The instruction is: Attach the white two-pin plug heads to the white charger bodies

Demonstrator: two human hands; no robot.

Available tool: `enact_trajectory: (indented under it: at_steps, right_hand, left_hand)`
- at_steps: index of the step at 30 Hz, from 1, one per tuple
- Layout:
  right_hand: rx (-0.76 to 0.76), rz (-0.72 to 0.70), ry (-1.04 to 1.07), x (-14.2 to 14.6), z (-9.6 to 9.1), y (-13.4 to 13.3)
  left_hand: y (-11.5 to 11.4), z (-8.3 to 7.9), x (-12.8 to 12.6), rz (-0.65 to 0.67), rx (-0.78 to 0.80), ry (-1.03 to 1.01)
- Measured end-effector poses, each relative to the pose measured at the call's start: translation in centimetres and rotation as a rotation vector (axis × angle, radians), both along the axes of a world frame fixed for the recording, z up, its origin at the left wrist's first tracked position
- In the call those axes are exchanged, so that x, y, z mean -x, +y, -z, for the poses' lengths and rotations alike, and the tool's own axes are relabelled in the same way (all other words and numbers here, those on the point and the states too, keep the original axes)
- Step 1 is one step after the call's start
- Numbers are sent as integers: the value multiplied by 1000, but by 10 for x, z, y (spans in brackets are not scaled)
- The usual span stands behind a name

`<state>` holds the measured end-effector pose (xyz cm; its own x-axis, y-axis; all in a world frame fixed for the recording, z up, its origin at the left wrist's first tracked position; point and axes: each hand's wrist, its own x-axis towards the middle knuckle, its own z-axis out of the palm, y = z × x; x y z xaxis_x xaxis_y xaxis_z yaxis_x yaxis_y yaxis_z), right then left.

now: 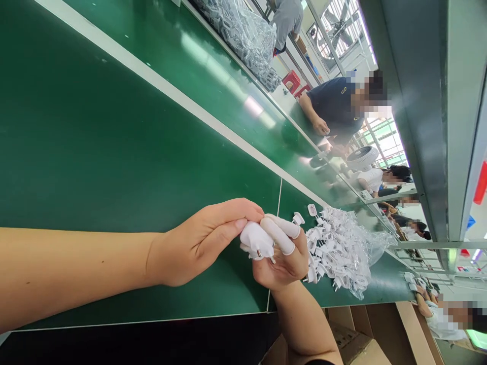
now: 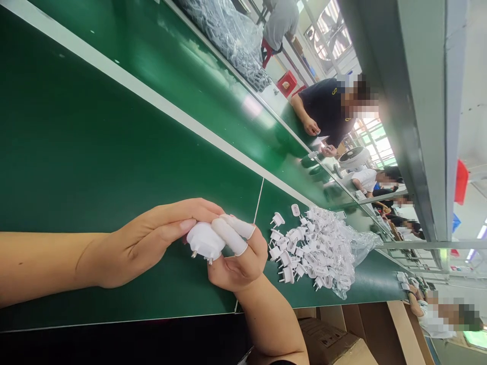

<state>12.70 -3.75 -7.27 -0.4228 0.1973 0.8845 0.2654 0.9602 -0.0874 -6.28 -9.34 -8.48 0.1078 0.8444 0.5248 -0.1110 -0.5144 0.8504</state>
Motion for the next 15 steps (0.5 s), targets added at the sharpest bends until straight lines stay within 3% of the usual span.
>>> enact_trajectory:
  at_steps: [9, 15]
  right_hand:
    - [46, 19, -30, -2, -5, -2]
    - [-23, 79, 29, 6, 0, -5]
  left_hand:
    - [0, 3, 1, 21, -20, -4]
    - [-2, 2, 0, 4, -28, 31]
